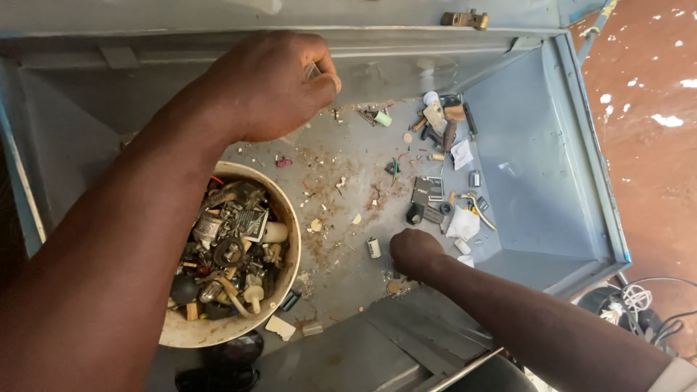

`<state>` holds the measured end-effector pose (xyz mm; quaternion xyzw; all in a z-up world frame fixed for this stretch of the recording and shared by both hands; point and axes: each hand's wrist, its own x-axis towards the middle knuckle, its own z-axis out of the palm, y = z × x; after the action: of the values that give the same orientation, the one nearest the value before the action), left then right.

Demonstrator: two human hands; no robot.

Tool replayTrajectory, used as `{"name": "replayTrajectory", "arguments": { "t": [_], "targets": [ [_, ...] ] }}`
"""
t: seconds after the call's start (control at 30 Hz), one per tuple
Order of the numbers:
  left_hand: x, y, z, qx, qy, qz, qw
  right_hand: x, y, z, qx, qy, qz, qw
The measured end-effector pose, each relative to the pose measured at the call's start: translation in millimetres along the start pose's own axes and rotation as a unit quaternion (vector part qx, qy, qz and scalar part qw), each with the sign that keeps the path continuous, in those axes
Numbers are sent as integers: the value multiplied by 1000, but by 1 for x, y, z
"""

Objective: Sorting through a collection of small electronic parts and hardware in a large bin and transferring them into a bucket.

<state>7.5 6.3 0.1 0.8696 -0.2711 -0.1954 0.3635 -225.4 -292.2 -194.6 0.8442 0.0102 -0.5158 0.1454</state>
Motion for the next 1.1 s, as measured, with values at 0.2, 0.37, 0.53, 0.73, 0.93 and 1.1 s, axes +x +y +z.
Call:
{"name": "replayTrajectory", "arguments": {
  "t": [0.2,0.37,0.53,0.73,0.93,1.1],
  "targets": [
    [0,-2,0,-11,-1,7,1000,-14,-7,-13,3,-7,12,1000],
    [2,-4,2,-4,6,13,1000,-23,9,-34,106,-18,7,994],
    [2,-3,2,1,8,12,1000,-55,26,-71,355,-83,45,930],
    [1,-3,1,-10,2,15,1000,-40,24,-42,204,-163,-18,965],
    [2,-3,3,-7,18,24,1000,2,25,-5,-90,-33,-119,988],
    [4,-8,5,-14,20,30,999,-10,0,-10,15,-32,23,999]
  ]
}}
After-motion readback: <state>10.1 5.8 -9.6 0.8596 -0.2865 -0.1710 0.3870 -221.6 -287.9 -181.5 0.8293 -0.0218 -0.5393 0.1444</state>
